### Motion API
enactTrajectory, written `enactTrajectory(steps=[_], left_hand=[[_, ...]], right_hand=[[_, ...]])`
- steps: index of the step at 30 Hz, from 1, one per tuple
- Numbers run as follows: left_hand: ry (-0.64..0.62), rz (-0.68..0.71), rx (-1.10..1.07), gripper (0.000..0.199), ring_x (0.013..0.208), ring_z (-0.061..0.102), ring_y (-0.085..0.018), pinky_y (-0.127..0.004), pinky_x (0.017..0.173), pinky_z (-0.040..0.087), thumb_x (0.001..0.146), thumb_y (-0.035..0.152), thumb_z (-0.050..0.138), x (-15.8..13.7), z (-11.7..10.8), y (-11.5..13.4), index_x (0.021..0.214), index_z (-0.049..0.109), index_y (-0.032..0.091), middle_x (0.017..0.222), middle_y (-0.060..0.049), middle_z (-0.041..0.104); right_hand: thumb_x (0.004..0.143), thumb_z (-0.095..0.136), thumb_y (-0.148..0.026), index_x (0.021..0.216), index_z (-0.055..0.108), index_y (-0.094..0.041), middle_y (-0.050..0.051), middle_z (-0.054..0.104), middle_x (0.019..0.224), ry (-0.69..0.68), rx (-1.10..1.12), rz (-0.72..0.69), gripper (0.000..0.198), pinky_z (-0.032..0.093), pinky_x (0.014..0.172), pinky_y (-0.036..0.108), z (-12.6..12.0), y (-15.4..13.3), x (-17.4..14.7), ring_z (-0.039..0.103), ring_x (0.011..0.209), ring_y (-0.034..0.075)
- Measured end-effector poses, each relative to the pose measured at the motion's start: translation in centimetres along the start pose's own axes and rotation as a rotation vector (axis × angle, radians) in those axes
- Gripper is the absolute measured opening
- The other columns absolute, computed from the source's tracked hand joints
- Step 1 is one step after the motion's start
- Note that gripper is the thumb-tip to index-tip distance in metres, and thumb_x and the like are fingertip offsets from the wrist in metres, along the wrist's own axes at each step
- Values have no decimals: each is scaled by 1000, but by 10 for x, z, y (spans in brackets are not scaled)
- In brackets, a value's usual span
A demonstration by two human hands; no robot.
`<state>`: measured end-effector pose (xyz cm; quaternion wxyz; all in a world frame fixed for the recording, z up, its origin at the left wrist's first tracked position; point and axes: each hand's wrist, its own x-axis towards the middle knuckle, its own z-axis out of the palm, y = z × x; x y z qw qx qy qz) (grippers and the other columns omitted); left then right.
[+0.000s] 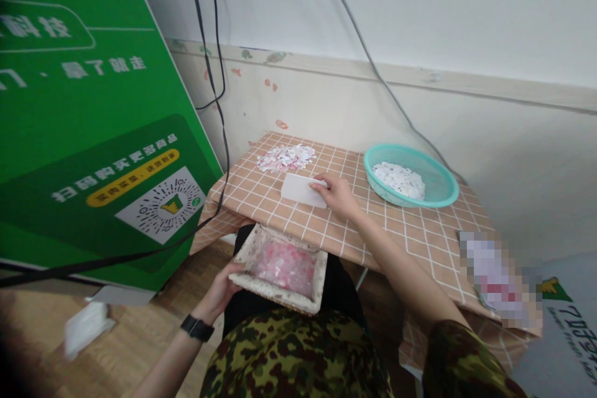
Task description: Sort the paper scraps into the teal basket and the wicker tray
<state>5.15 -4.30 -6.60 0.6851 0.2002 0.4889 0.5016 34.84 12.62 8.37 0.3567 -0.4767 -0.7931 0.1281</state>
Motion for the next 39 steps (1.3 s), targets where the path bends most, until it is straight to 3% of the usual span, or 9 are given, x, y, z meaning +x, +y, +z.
enactTrajectory(steps=[4,10,17,25,32,39], left_hand=[[10,-7,7,28,68,60,-18,-32,63,46,68,30,63,2,-1,-2,91,66,15,83,-4,68],[-6,14,2,32,72,61,-19,-31,65,46,69,29,62,1,-1,-2,98,64,16,88,-4,69],[7,3,-8,26,66,60,-18,-31,62,46,67,30,64,2,-2,-3,89,65,16,79,-3,68],[-15,6,-11,26,68,60,-18,-31,63,46,69,29,62,0,-1,-1,93,65,17,85,-3,68],[-16,11,-12,30,65,60,-18,-32,64,46,68,29,63,-1,0,-1,96,65,17,77,-2,67],[-3,14,-21,26,66,58,-17,-31,61,46,67,29,63,1,0,-2,89,66,17,82,-3,67]], right_hand=[[84,50,-44,89,65,-20,4,68,83,-95,29,-60,29,42,61,28,-10,-6,4,59,68,16],[84,50,-42,89,65,-20,3,67,72,-44,-69,-48,28,39,56,27,-17,-9,8,56,58,15],[84,50,-40,91,66,-20,4,68,73,22,-166,-56,27,39,57,27,-18,-14,18,58,60,16],[84,49,-40,91,66,-21,4,69,75,-19,-167,-73,26,41,60,28,-20,-13,14,59,61,17],[86,48,-41,91,66,-22,3,69,76,-71,-157,-90,28,41,59,28,-26,-18,5,59,60,16],[86,48,-39,93,66,-20,4,68,74,-31,-226,-87,27,39,59,28,-27,-13,8,60,61,17]])
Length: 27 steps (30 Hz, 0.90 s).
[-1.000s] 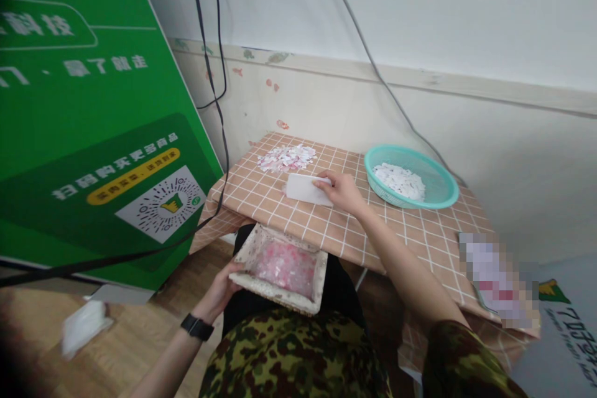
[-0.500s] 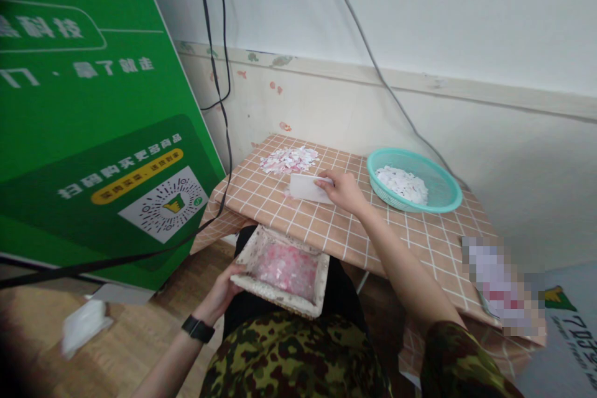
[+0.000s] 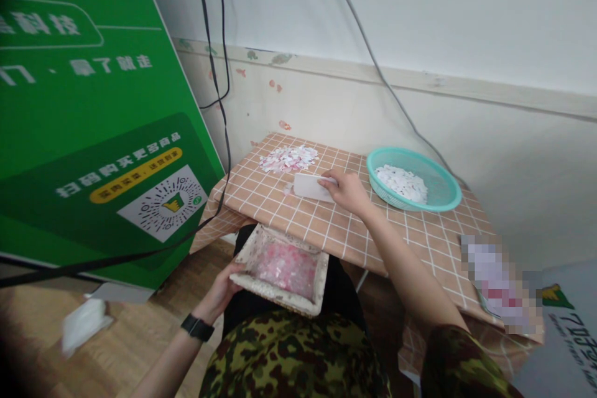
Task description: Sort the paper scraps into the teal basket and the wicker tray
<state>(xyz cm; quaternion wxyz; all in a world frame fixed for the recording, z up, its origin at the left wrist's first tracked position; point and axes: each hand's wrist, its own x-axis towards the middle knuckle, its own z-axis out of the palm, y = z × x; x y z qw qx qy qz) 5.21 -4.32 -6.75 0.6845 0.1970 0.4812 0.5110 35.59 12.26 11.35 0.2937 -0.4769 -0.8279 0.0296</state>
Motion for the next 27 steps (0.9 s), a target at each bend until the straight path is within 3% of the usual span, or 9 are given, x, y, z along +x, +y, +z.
enactTrajectory(steps=[7,19,27], left_hand=[[5,-23,12,23,67,59,-18,-31,62,45,67,29,63,0,-1,0,85,67,15,79,-3,67],[9,-5,12,33,72,61,-20,-33,65,47,66,29,63,-3,4,3,97,65,18,89,-5,69],[7,-8,14,29,68,60,-19,-33,65,46,66,30,63,-3,3,3,92,66,16,81,-4,68]], right_hand=[[86,47,-40,94,67,-20,6,69,77,38,-37,18,29,39,58,28,0,0,5,61,63,18],[87,45,-41,97,66,-22,5,69,79,9,-45,7,29,42,63,30,7,-7,3,62,66,20],[85,48,-43,93,65,-20,5,68,79,32,111,28,30,42,60,29,6,13,-12,59,63,17]])
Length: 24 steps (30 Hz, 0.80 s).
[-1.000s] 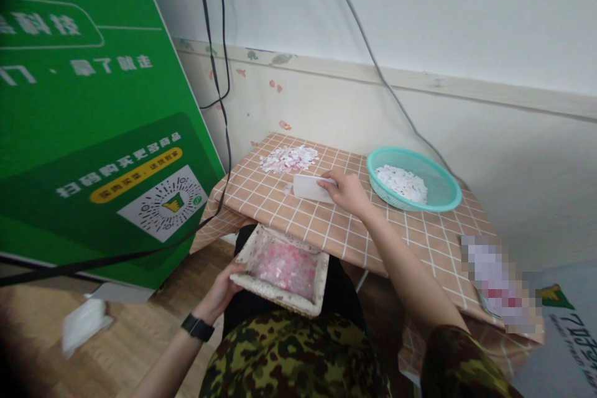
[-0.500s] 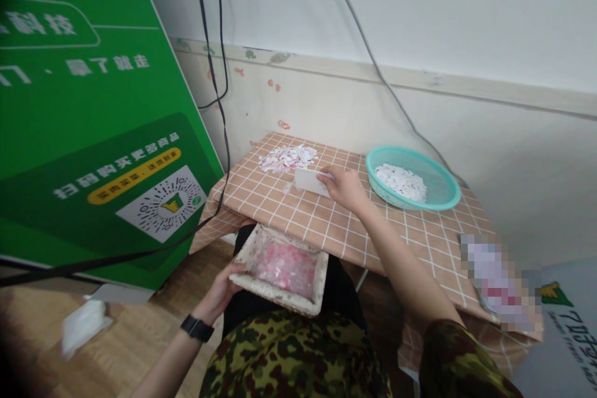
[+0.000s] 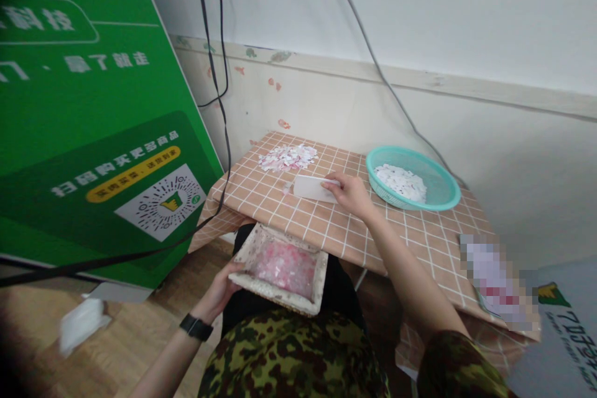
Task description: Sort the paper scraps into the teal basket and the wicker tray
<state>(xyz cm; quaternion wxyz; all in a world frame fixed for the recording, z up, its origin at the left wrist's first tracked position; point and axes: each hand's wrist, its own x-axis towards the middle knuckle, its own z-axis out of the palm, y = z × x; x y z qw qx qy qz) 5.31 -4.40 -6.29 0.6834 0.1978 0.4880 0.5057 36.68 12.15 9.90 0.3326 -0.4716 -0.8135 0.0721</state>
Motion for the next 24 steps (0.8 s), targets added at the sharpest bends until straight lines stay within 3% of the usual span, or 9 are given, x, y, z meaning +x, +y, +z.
enactTrajectory(steps=[5,11,21,24], left_hand=[[25,-10,16,27,68,61,-20,-33,65,46,65,30,63,-1,1,1,88,66,16,79,-3,68],[36,-7,14,29,67,60,-19,-33,64,46,64,29,63,-2,3,3,91,66,17,79,-2,68],[2,5,0,36,69,61,-19,-31,62,46,65,28,62,-2,4,7,99,64,17,83,-3,68],[34,-23,-32,28,61,59,-17,-29,59,45,66,27,63,1,1,10,91,65,15,73,-1,67]], right_hand=[[83,49,-47,94,65,-19,6,67,74,73,3,89,34,42,56,29,4,9,-9,57,59,17],[81,51,-48,91,65,-20,5,68,79,-4,97,96,32,43,58,30,9,9,-13,58,64,18],[81,51,-49,91,65,-18,4,66,74,-10,170,135,35,40,56,28,28,2,0,56,62,17],[81,51,-48,91,65,-17,3,63,67,-41,196,151,35,37,52,26,30,-7,7,53,58,16]])
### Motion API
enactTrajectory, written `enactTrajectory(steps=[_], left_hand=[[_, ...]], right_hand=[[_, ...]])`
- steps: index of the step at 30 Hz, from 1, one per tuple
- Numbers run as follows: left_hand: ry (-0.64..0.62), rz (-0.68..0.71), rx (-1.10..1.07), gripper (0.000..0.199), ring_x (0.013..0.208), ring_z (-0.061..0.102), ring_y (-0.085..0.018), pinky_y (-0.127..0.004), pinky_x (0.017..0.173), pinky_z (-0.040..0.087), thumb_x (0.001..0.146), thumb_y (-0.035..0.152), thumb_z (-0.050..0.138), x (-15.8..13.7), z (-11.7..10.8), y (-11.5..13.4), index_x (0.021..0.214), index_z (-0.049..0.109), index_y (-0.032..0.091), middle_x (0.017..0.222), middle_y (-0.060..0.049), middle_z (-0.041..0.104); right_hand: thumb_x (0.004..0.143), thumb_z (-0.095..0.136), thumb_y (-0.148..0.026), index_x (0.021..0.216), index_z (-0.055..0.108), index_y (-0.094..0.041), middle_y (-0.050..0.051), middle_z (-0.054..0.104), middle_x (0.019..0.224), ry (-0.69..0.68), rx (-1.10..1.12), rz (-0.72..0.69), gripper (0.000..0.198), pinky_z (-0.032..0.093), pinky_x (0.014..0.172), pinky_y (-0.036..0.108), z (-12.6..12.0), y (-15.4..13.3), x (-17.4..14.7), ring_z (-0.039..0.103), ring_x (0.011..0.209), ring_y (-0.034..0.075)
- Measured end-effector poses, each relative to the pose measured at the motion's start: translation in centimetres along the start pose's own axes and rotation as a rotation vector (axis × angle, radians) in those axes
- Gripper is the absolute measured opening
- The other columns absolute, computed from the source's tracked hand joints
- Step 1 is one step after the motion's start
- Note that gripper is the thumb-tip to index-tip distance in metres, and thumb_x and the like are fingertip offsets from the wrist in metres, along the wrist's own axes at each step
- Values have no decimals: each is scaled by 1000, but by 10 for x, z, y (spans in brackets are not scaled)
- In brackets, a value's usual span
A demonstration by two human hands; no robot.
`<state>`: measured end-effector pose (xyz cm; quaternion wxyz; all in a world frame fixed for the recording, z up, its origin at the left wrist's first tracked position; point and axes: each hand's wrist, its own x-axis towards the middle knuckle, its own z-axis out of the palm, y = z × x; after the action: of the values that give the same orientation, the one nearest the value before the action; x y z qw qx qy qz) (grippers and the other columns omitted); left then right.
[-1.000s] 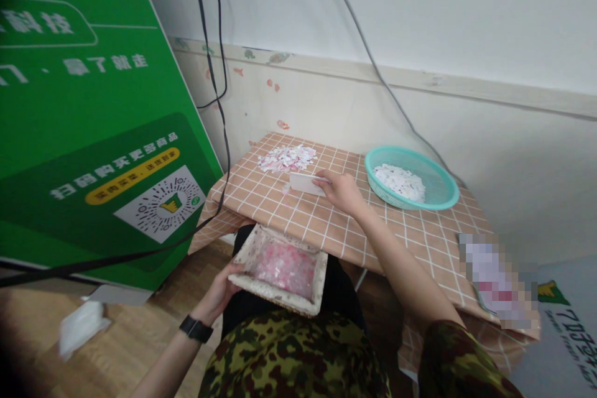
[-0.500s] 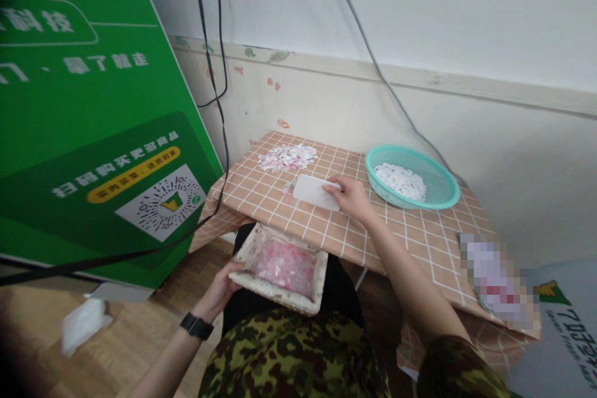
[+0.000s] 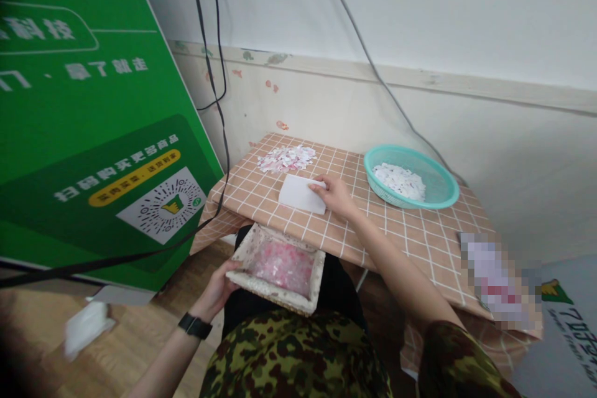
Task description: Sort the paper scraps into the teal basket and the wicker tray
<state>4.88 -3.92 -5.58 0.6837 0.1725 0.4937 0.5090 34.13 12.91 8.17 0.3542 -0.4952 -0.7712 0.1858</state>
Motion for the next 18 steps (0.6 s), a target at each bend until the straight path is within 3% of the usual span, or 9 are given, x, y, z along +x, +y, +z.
enactTrajectory(steps=[4,8,10,14,18], left_hand=[[60,-27,-33,16,53,56,-15,-29,56,45,65,27,64,3,-5,4,74,63,13,59,0,63],[59,-15,-36,16,54,57,-16,-29,56,45,65,26,64,3,-5,6,73,63,13,58,0,63],[61,-12,-43,16,54,57,-15,-29,56,45,64,26,65,2,-5,6,73,63,13,59,0,63],[76,-30,-40,14,53,56,-14,-28,55,44,64,26,64,3,-4,0,70,63,14,58,0,63],[42,-32,1,18,59,58,-16,-29,58,45,66,27,64,3,-1,-7,78,65,13,65,-2,67]], right_hand=[[81,52,-46,88,65,-17,4,64,76,-103,91,-55,32,40,56,26,2,-12,-6,55,64,15],[80,54,-47,88,65,-17,4,66,80,-267,200,-59,32,41,57,25,-3,-16,-18,57,66,15],[79,55,-48,89,65,-17,5,66,80,-211,204,-36,33,41,57,26,-10,-12,-17,57,66,15],[80,54,-49,89,65,-18,4,63,71,25,58,-19,34,39,54,27,-23,2,-1,54,61,15],[81,52,-48,92,66,-17,5,64,71,96,-93,-82,35,38,57,28,-23,10,18,53,60,16]])
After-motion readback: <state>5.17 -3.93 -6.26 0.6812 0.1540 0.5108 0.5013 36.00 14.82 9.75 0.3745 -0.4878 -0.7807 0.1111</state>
